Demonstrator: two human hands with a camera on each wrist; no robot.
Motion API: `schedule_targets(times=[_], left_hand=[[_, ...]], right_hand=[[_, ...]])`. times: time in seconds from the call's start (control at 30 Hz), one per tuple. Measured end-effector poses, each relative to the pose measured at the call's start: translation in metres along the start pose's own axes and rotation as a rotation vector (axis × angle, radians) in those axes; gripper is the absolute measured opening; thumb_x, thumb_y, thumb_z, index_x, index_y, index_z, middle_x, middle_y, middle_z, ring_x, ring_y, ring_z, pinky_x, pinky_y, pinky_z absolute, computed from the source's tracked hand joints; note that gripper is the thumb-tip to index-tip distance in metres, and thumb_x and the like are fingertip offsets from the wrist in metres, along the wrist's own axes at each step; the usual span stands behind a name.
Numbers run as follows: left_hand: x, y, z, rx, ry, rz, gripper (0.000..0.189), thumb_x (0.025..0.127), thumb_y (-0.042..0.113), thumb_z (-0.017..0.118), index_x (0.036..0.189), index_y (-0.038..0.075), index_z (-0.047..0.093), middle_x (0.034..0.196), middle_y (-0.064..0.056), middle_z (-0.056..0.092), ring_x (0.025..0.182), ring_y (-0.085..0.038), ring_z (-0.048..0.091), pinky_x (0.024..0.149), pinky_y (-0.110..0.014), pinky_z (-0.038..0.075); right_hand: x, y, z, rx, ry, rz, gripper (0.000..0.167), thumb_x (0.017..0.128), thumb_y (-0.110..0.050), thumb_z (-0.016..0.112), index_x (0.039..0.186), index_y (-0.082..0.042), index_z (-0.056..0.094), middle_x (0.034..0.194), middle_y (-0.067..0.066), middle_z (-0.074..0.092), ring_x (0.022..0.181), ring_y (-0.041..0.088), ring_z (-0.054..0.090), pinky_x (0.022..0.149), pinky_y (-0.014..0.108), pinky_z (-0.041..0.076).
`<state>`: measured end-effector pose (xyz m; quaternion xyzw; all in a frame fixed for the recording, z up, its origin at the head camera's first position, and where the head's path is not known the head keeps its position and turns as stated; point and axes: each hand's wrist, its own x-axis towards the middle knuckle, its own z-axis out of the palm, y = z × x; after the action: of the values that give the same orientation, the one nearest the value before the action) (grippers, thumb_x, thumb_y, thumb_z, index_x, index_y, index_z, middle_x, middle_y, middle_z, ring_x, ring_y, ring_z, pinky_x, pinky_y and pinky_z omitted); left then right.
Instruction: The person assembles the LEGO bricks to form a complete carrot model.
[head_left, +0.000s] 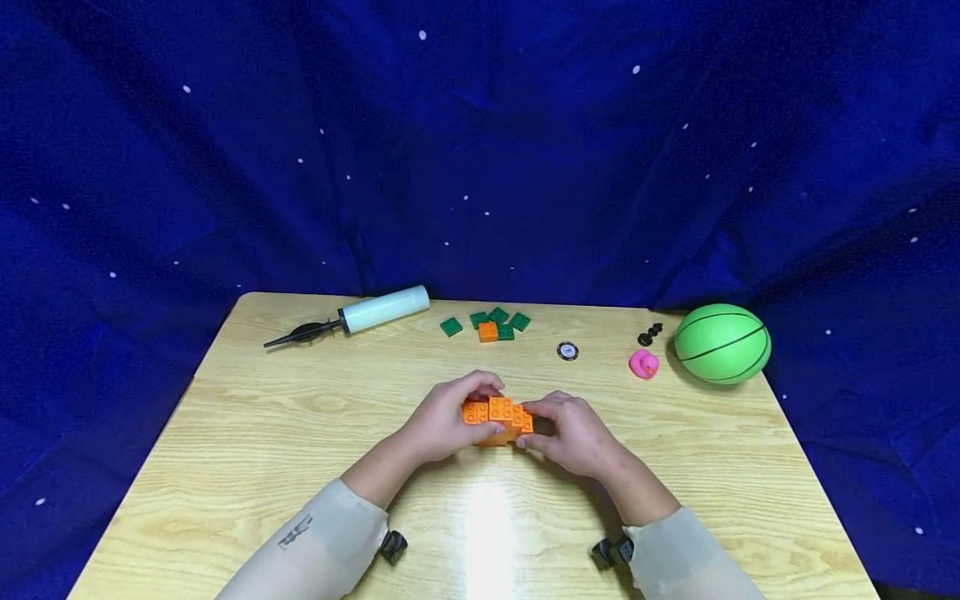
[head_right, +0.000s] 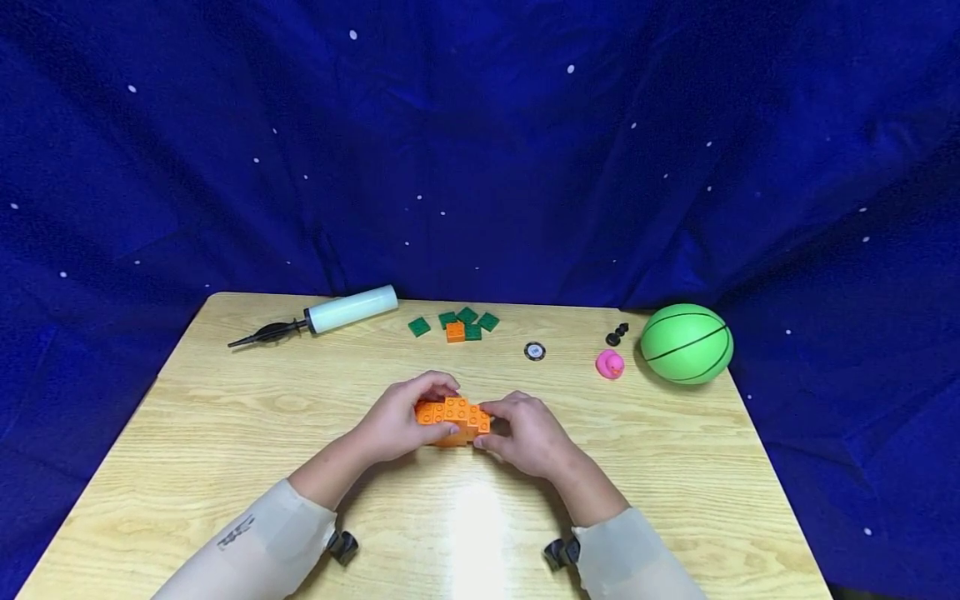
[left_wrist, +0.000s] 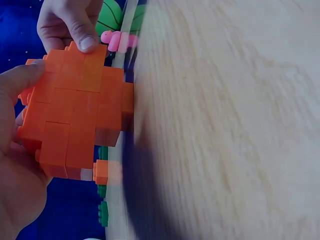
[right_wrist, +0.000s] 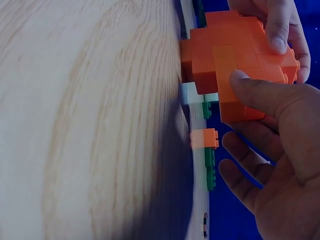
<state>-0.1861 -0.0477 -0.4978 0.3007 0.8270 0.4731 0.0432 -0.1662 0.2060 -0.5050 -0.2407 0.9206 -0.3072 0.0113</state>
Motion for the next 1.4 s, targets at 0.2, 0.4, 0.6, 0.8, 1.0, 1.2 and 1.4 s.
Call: schedule_targets(times=[0.2, 0.4, 0.6, 0.8, 1.0, 1.2, 1.4], left_hand=[[0.000, -0.002, 0.001, -0.006, 0.003, -0.042, 0.058, 0.087, 0.022, 0.087, 0.138, 0.021, 0.061, 0.116, 0.008, 0.073, 0.108, -0.008, 0.067, 0.099, -0.035, 0.053], [0.001, -0.003, -0.001, 0.035, -0.010, -0.051, 0.058, 0.085, 0.027, 0.089, 0.138, 0.024, 0.064, 0.115, 0.009, 0.072, 0.108, -0.009, 0.066, 0.101, -0.038, 0.052], [0.004, -0.007, -0.010, 0.009, -0.058, -0.015, 0.067, 0.082, 0.037, 0.090, 0.141, 0.025, 0.062, 0.120, 0.014, 0.071, 0.115, -0.008, 0.063, 0.105, -0.044, 0.050], [0.009, -0.014, -0.023, -0.068, -0.033, -0.004, 0.054, 0.087, 0.038, 0.086, 0.134, 0.022, 0.066, 0.121, 0.008, 0.072, 0.117, -0.014, 0.062, 0.100, -0.048, 0.054], [0.018, -0.025, -0.031, -0.098, 0.045, -0.055, 0.034, 0.098, 0.037, 0.074, 0.127, 0.019, 0.071, 0.121, 0.007, 0.071, 0.113, -0.015, 0.063, 0.096, -0.042, 0.056], [0.029, -0.042, -0.034, -0.064, 0.103, -0.099, 0.029, 0.101, 0.026, 0.070, 0.125, 0.009, 0.072, 0.113, 0.004, 0.073, 0.107, -0.014, 0.066, 0.092, -0.038, 0.057], [0.040, -0.054, -0.033, -0.009, 0.143, -0.128, 0.026, 0.100, 0.016, 0.071, 0.124, 0.004, 0.071, 0.109, 0.000, 0.073, 0.103, -0.017, 0.068, 0.090, -0.039, 0.058]], right_hand=[[0.000, 0.002, 0.000, -0.006, 0.009, -0.009, 0.047, 0.084, -0.027, 0.089, 0.124, -0.007, 0.076, 0.108, 0.000, 0.075, 0.102, 0.017, 0.066, 0.092, 0.040, 0.056], [0.000, 0.002, 0.000, -0.001, 0.007, -0.009, 0.047, 0.084, -0.028, 0.089, 0.125, -0.007, 0.075, 0.107, 0.001, 0.075, 0.101, 0.019, 0.067, 0.091, 0.040, 0.056], [0.000, 0.003, 0.001, -0.006, 0.007, -0.011, 0.048, 0.084, -0.029, 0.089, 0.124, -0.006, 0.075, 0.108, 0.001, 0.075, 0.101, 0.018, 0.067, 0.091, 0.040, 0.056], [0.000, 0.003, 0.001, -0.001, 0.020, -0.012, 0.048, 0.083, -0.029, 0.089, 0.124, -0.006, 0.076, 0.108, 0.002, 0.075, 0.101, 0.017, 0.067, 0.092, 0.040, 0.056], [0.000, 0.002, 0.002, 0.007, 0.021, 0.000, 0.049, 0.083, -0.029, 0.090, 0.124, -0.006, 0.075, 0.108, 0.001, 0.074, 0.101, 0.017, 0.067, 0.093, 0.040, 0.056], [-0.001, 0.001, 0.002, 0.004, 0.024, -0.017, 0.048, 0.084, -0.029, 0.089, 0.124, -0.006, 0.075, 0.108, 0.001, 0.074, 0.102, 0.017, 0.068, 0.093, 0.041, 0.056], [-0.002, 0.001, 0.002, 0.000, 0.020, -0.022, 0.048, 0.086, -0.030, 0.088, 0.125, -0.006, 0.075, 0.109, 0.002, 0.074, 0.102, 0.018, 0.068, 0.094, 0.042, 0.056]])
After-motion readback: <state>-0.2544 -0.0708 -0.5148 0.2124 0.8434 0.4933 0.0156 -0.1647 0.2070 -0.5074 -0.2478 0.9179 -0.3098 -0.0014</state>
